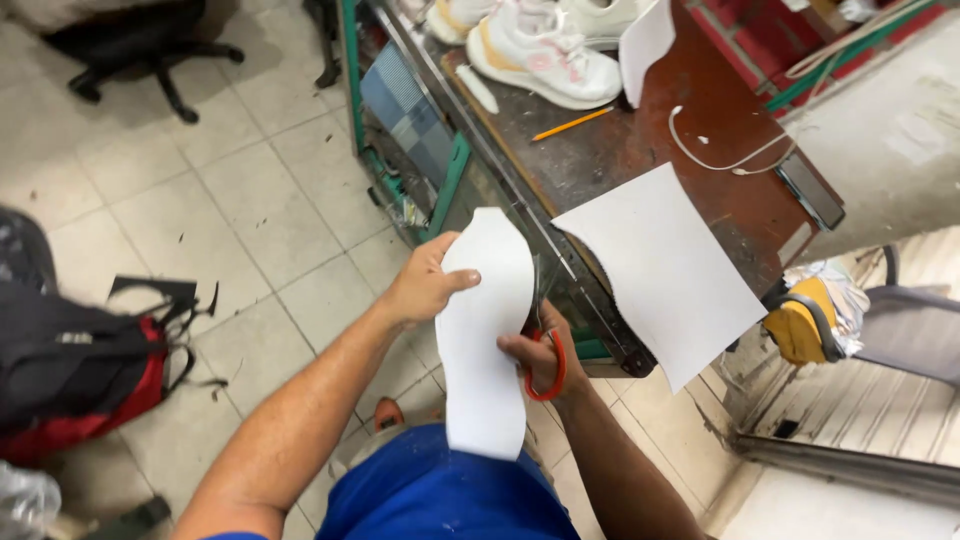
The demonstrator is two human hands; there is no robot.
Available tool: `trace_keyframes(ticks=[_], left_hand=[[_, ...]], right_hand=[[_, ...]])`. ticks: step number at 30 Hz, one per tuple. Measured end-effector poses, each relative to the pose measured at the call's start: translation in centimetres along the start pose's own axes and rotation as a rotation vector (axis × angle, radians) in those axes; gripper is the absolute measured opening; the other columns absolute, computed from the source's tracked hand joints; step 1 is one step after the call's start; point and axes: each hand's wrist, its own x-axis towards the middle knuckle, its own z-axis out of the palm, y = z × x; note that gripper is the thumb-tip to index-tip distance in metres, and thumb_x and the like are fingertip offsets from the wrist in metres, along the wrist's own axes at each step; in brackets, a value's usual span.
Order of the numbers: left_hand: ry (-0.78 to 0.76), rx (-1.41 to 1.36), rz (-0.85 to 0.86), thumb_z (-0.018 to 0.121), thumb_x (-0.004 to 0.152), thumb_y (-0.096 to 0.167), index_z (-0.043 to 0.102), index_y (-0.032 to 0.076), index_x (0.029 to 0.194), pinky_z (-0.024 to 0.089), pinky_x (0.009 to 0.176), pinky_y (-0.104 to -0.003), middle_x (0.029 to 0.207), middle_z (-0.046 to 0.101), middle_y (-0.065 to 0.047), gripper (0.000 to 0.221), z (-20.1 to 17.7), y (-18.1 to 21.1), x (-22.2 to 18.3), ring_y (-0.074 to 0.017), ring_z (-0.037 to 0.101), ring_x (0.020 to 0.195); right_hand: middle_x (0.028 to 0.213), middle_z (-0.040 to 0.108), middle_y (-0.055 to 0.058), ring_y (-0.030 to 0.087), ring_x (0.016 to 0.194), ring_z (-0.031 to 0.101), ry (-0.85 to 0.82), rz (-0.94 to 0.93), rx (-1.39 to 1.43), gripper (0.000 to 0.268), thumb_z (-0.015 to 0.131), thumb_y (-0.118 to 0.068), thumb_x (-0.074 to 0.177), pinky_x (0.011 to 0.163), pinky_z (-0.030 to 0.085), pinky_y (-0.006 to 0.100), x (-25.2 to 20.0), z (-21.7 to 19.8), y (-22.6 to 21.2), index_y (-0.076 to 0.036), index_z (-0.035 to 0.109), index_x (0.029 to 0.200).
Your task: Cutting a paper template for a shoe using scissors at a workbench
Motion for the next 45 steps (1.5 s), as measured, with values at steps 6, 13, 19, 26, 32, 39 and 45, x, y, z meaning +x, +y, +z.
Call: trace_keyframes(ticks=[6, 13, 19, 26, 32, 39, 45], left_hand=[[0.061, -0.407, -0.105, 0.076, 0.083, 0.0, 0.067, 0.007, 0.117, 0.062, 0.064, -0.035, 0.087, 0.076, -0.016, 0.035, 0.6, 0.6, 3.3, -0.0255, 0.077, 0.074], [0.05, -0.367, -0.136, 0.075, 0.082, 0.001, 0.067, 0.005, 0.115, 0.064, 0.063, -0.039, 0.087, 0.077, -0.019, 0.035, -0.2, 2.1, 8.1, -0.0282, 0.078, 0.072], [-0.029, -0.047, 0.011, 0.079, 0.076, 0.001, 0.071, 0.007, 0.114, 0.061, 0.065, -0.032, 0.084, 0.073, -0.01, 0.039, -0.8, 3.5, 15.3, -0.0175, 0.073, 0.075], [-0.056, -0.294, -0.059, 0.07, 0.089, 0.005, 0.072, 0.005, 0.117, 0.066, 0.069, -0.038, 0.089, 0.078, -0.013, 0.028, 2.0, 5.9, 19.8, -0.0226, 0.08, 0.077], [-0.095, -0.445, -0.153, 0.066, 0.098, 0.027, 0.072, 0.003, 0.106, 0.065, 0.052, -0.043, 0.081, 0.076, -0.016, 0.026, 3.7, 7.0, 23.9, -0.0264, 0.078, 0.064], [0.126, 0.344, 0.602, 0.078, 0.092, 0.008, 0.072, 0.008, 0.108, 0.059, 0.052, -0.028, 0.087, 0.076, -0.013, 0.017, -4.8, 11.8, 28.5, -0.02, 0.075, 0.068], [0.212, 1.188, 0.708, 0.074, 0.076, 0.005, 0.065, 0.005, 0.118, 0.054, 0.088, -0.049, 0.121, 0.055, -0.018, 0.043, -11.9, 15.9, 33.5, -0.0373, 0.052, 0.109]], right_hand=[[0.086, 0.074, 0.017, 0.028, 0.08, 0.074, 0.133, -0.02, -0.384, 0.052, 0.089, -0.004, 0.068, 0.073, 0.06, 0.043, 2.1, -6.8, -3.7, -0.003, 0.062, 0.112], [0.091, 0.076, 0.005, 0.031, 0.096, 0.073, 0.459, 0.223, -1.368, 0.064, 0.092, -0.043, 0.063, 0.09, 0.054, 0.046, 10.0, -18.3, -10.0, -0.016, 0.065, 0.114], [0.103, 0.077, 0.002, 0.027, 0.107, 0.072, 0.419, 0.356, -1.559, 0.065, 0.085, -0.051, 0.071, 0.092, 0.055, 0.045, 15.8, -24.0, -11.7, -0.021, 0.069, 0.126], [0.113, 0.07, 0.024, 0.036, 0.105, 0.07, 0.105, -0.089, -0.945, 0.058, 0.085, -0.004, 0.084, 0.091, 0.054, 0.044, 16.8, -19.5, -10.6, -0.002, 0.06, 0.136], [0.094, 0.072, 0.017, 0.023, 0.085, 0.07, 0.11, -0.076, -0.263, 0.05, 0.085, 0.007, 0.075, 0.076, 0.061, 0.04, 18.0, -12.9, -4.7, 0.003, 0.062, 0.119], [0.115, 0.069, 0.022, 0.039, 0.107, 0.071, 0.32, -0.106, 0.107, 0.07, 0.068, 0.0, 0.069, 0.092, 0.057, 0.055, 14.9, -10.1, -5.8, 0.0, 0.053, 0.138], [0.153, 0.042, 0.03, 0.052, 0.133, 0.048, -0.187, -0.144, 0.791, 0.074, 0.068, -0.008, 0.092, 0.113, 0.036, 0.071, 15.7, -5.2, -6.1, 0.008, 0.031, 0.155]])
